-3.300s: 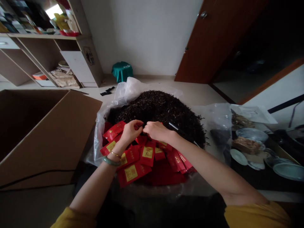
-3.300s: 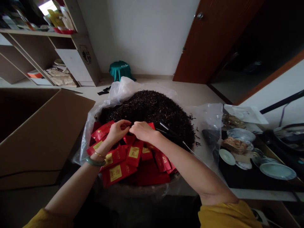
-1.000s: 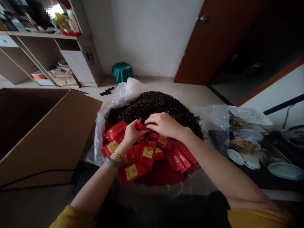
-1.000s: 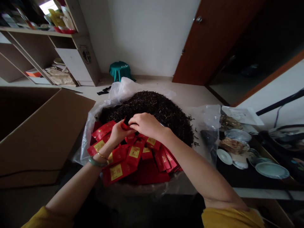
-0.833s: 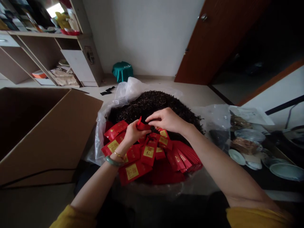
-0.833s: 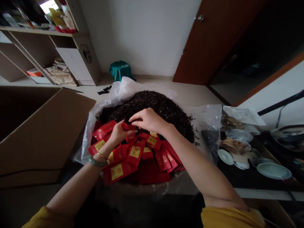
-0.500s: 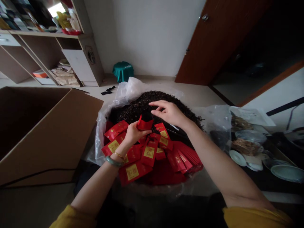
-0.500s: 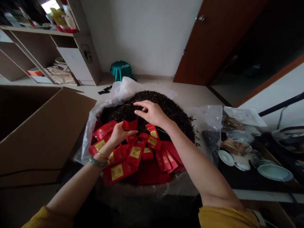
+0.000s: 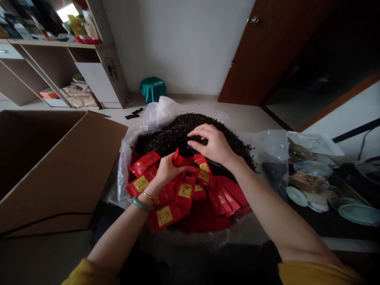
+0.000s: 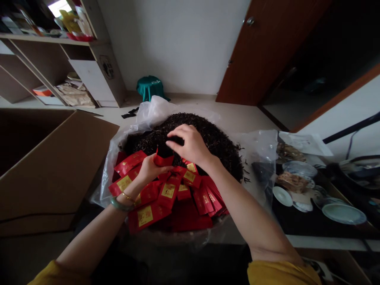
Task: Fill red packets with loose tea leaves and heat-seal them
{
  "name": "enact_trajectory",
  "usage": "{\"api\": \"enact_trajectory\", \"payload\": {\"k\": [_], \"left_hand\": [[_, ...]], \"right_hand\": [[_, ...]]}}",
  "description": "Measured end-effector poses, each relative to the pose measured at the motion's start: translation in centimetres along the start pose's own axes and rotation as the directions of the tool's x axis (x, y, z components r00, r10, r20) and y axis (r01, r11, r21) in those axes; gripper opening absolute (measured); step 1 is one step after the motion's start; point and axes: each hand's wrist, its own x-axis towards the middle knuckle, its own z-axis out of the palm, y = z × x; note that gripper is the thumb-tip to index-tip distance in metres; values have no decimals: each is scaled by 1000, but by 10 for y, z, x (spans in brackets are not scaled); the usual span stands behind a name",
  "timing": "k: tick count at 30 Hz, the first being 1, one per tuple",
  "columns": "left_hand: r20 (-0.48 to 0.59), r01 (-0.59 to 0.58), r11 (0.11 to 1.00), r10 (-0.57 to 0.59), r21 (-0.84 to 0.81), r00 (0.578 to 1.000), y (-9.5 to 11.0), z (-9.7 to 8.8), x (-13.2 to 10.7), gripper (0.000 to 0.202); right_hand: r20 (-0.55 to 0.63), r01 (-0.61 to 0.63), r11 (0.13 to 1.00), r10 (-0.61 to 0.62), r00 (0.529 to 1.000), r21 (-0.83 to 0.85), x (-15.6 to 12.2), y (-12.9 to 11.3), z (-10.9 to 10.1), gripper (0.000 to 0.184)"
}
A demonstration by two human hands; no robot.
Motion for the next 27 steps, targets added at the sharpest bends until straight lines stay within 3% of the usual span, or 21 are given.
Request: {"api": "enact_trajectory", "payload": {"k": [2, 5, 10, 14, 18, 22, 27], "left_hand": [[-4, 9, 1000, -9, 5, 1000, 3, 0, -1, 37], [13, -7, 1000, 7, -7, 1000, 7, 1, -4, 37], [89, -12, 996, 19, -85, 996, 8, 5, -11, 42], [134, 27, 984, -3, -177, 991, 9, 7, -14, 44], [145, 77, 965, -41, -249, 988, 11, 7, -16, 48], [169, 93, 941, -39, -325, 985, 14, 7, -19, 50], [177, 61, 956, -10, -288, 984, 18, 7, -22, 49]], "right_hand": [[56, 139, 989, -136, 989, -45, -8, -1, 6, 23], [126, 195, 977, -183, 975, -89, -18, -2, 19, 31], [242, 141, 988, -123, 962, -60, -18, -1, 27, 27], [316, 42, 998, -24, 948, -49, -14, -8, 19, 22], [331, -41, 989, 86, 940, -140, -14, -16, 8, 30], [368, -23, 980, 96, 925, -197, -13, -17, 3, 34], [461, -64, 996, 87, 883, -65, -12, -11, 7, 34]]}}
